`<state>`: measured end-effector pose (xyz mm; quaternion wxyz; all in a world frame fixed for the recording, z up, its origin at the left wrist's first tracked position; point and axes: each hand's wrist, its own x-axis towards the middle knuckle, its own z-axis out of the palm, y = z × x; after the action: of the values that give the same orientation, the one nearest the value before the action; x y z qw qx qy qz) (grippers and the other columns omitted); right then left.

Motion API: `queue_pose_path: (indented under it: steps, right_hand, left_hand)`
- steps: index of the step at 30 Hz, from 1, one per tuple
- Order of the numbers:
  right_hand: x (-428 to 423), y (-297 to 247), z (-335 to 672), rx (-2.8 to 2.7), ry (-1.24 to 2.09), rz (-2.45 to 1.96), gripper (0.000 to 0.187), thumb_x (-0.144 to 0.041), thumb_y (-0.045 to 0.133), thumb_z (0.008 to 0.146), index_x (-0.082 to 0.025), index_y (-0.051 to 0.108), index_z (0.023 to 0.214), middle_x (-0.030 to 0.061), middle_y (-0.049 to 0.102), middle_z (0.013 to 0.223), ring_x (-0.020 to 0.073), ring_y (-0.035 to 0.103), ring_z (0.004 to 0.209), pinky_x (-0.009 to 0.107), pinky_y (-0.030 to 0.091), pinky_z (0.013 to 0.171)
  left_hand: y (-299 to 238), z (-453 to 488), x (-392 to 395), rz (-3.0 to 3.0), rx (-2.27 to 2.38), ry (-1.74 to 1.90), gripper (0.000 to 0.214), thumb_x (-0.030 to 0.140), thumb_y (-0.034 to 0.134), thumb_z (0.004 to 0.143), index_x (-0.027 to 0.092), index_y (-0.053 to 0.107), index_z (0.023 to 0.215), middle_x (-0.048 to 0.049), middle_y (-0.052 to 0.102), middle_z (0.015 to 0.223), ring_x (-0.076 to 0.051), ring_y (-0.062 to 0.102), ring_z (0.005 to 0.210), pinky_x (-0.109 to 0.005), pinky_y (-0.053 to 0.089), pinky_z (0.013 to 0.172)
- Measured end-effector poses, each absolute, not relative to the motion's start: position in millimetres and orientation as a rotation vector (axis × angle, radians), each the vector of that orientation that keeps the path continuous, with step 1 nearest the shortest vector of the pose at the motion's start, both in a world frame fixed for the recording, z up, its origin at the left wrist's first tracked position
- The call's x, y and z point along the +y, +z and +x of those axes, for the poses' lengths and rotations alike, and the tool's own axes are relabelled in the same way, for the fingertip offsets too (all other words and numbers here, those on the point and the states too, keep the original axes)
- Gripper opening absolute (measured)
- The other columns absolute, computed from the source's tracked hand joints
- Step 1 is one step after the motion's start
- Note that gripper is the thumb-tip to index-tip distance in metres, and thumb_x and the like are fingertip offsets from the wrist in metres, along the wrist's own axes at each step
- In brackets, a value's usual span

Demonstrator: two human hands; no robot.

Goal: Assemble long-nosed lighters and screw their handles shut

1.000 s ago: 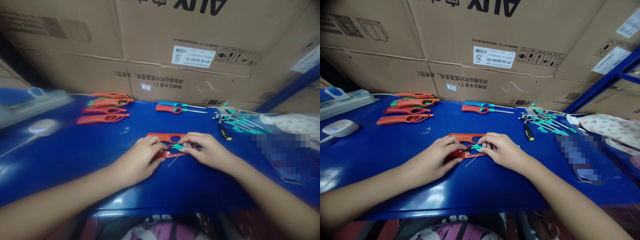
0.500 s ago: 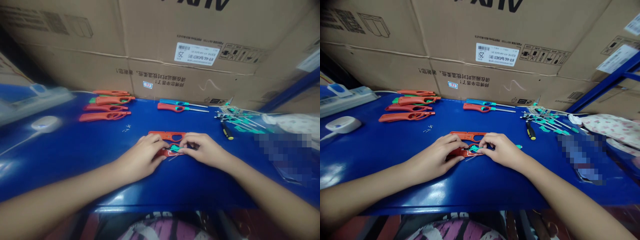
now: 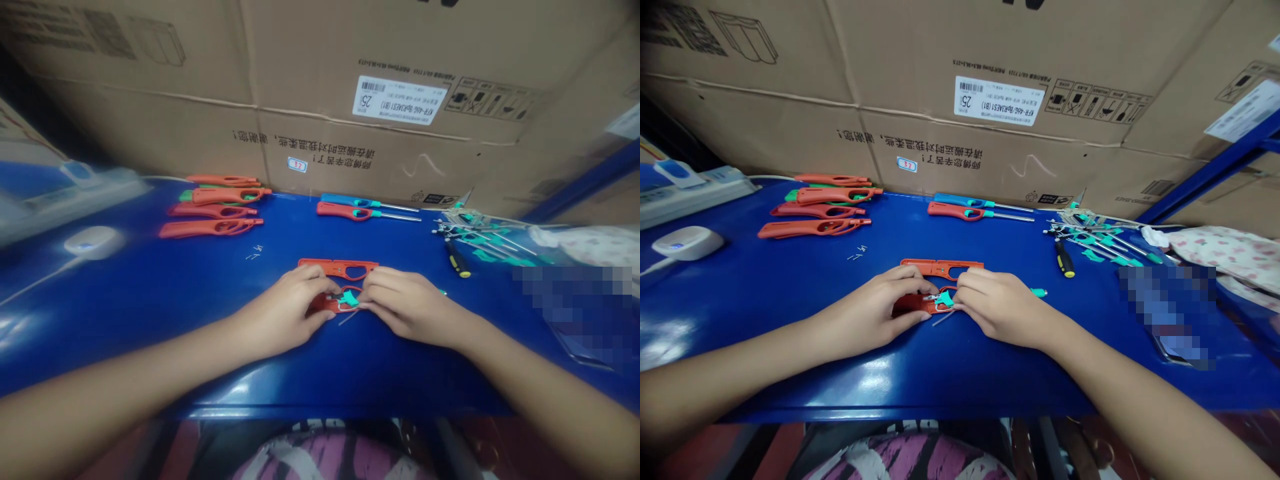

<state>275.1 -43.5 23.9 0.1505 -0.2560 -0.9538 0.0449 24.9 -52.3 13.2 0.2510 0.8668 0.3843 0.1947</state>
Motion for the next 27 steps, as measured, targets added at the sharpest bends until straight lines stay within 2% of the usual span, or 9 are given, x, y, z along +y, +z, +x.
queue_pose_path:
  steps: [6,17,27]
  right_hand:
    - [-45.9,24.1,272.8,-2.75,-0.031,-0.699,0.028,-0.02,0.041,0.102,-0.016,0.066,0.092,0.008,0.066,0.087,0.018,0.058,0.08,0.029,0.046,0.069]
    - [-45.2,22.0,273.7,-2.751,0.038,-0.708,0.029,-0.015,0.039,0.1,-0.017,0.068,0.097,0.0085,0.068,0.091,0.0175,0.061,0.082,0.028,0.047,0.069]
    - [-47.6,23.6,272.7,-2.784,-0.044,-0.701,0.029,-0.018,0.041,0.101,-0.016,0.07,0.096,0.0075,0.068,0.088,0.0175,0.06,0.078,0.029,0.046,0.066]
  left_hand:
    - [14.7,25.4,-51.1,2.304,1.072,0.508,0.024,0.015,0.067,0.086,0.018,0.066,0.109,-0.0077,0.064,0.108,-0.024,0.063,0.102,-0.04,0.053,0.091]
    - [12.3,25.6,-52.7,2.285,1.067,0.576,0.022,0.015,0.068,0.085,0.019,0.066,0.106,-0.0059,0.066,0.105,-0.022,0.063,0.099,-0.038,0.054,0.09]
    - [14.7,24.6,-54.0,2.404,1.014,0.562,0.04,0.015,0.064,0.09,0.022,0.061,0.129,-0.0087,0.063,0.118,-0.025,0.059,0.111,-0.042,0.049,0.097]
